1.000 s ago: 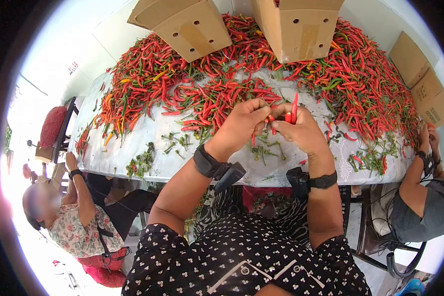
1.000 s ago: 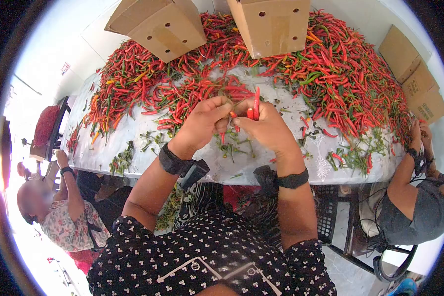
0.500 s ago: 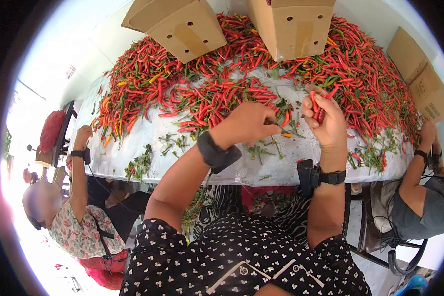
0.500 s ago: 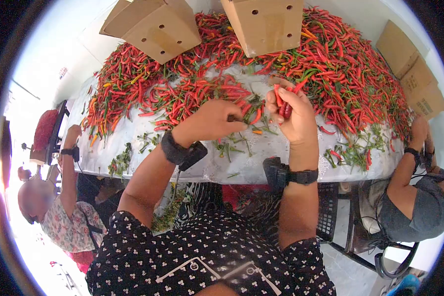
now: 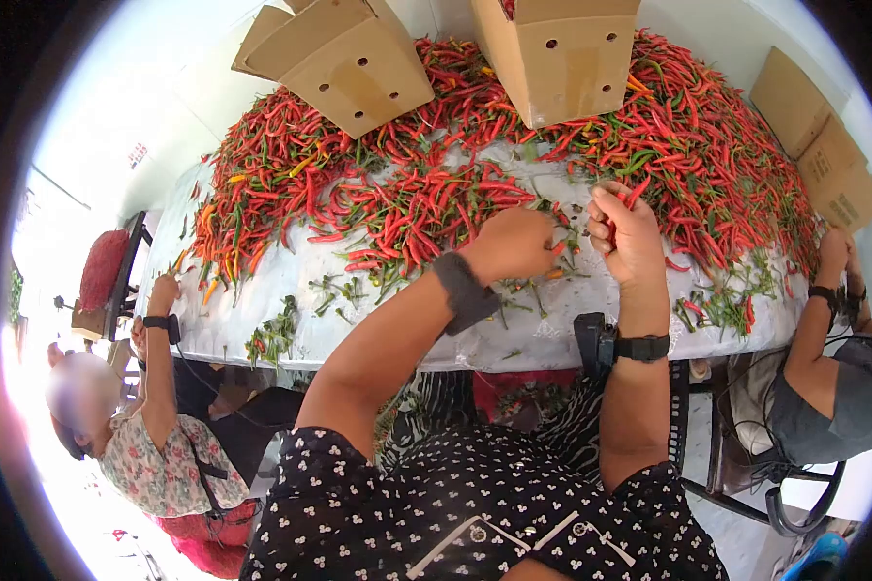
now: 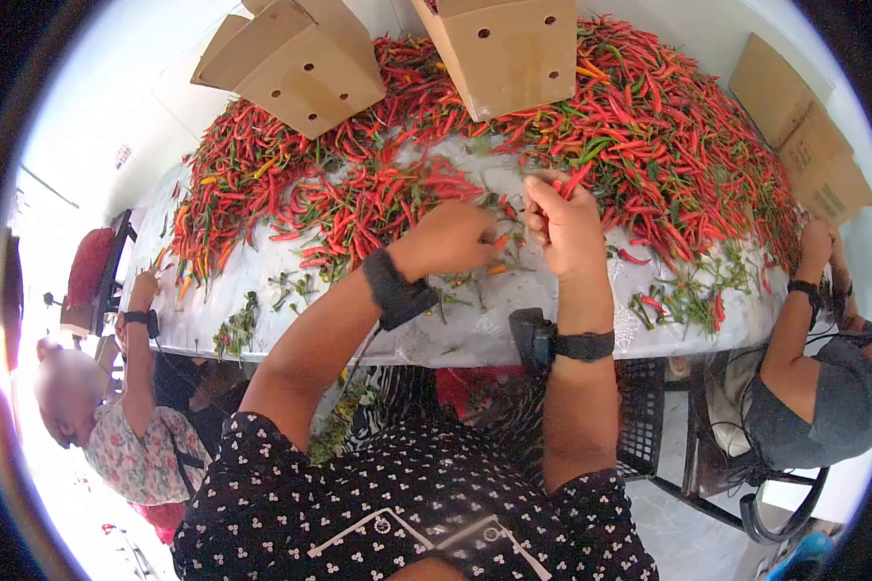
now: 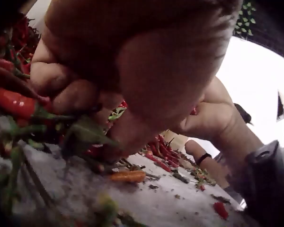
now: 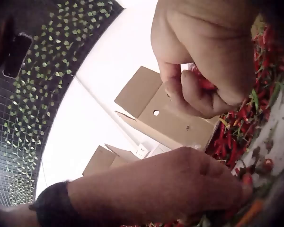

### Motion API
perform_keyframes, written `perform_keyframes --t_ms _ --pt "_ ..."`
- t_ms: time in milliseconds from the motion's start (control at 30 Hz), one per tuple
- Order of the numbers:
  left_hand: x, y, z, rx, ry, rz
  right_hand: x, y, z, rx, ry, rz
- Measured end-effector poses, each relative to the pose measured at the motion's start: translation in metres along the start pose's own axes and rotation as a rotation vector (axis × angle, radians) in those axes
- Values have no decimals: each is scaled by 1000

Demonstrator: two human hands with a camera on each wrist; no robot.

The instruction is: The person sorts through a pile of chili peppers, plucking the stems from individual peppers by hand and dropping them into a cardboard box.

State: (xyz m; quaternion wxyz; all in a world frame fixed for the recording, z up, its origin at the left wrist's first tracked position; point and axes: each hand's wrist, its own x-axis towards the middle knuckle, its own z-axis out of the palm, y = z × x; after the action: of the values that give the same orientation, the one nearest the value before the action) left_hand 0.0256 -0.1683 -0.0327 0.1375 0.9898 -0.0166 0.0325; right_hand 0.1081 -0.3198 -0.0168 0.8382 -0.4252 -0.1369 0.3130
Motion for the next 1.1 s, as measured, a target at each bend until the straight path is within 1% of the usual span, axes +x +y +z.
perform_keyframes --t_ms 33,67,100,133,167,233,267,300,367,433,467,533,567,600,633,667,733,767,867,933,1033,1067,1100 --pt "-6 -2 -4 -75 78 66 -2 0 4 -68 5 -9" --pt "-12 -3 -8 -72 77 66 -3 0 6 -137 10 -18" --pt "-19 -3 -13 -327 140 -55 -3 1 8 -136 9 -18" --pt "-24 -2 -17 -581 203 -178 -4 2 10 -238 17 -16" --pt "-27 -4 -16 -581 207 -181 -4 4 13 -342 23 -14" --pt "-33 -7 -13 -847 339 -253 -5 7 18 -405 -21 8" --pt "-35 -8 -13 -849 344 -255 -6 8 21 -466 -59 31" --pt "-36 -7 -12 -878 379 -234 -8 10 24 -469 -63 32" --pt "-40 2 -21 -910 418 -212 -10 12 30 -502 -143 59" --pt "-45 11 -30 -743 370 -207 -10 15 30 -507 -149 62" --pt "-45 9 -28 -744 372 -207 -10 16 30 -507 -151 65" --pt "-44 5 -25 -804 370 -121 -10 16 30 -482 -145 70" --pt "-44 4 -27 -805 370 -121 -10 17 30 -454 -138 75" --pt "-45 3 -32 -849 364 -173 -11 16 31 -454 -137 76" --pt "-45 2 -35 -891 356 -225 -12 15 32 -506 -138 52" --pt "-44 -1 -35 -891 353 -225 -12 14 33 -557 -139 29" --pt "-42 -6 -34 -965 404 -160 -12 15 33 -592 -161 27" --pt "-42 -6 -34 -965 403 -161 -11 15 33 -627 -185 24" --pt "-42 -3 -35 -933 399 -144 -11 15 32 -637 -193 -4" --pt "-43 0 -37 -849 409 -128 -14 11 33 -660 -196 -13" --pt "-44 0 -36 -764 398 -153 -13 12 33 -732 -218 -46" --pt "-43 -2 -34 -765 398 -153 -13 13 32 -780 -233 -69" --pt "-42 -6 -30 -831 399 -127 -13 13 32 -780 -233 -69"
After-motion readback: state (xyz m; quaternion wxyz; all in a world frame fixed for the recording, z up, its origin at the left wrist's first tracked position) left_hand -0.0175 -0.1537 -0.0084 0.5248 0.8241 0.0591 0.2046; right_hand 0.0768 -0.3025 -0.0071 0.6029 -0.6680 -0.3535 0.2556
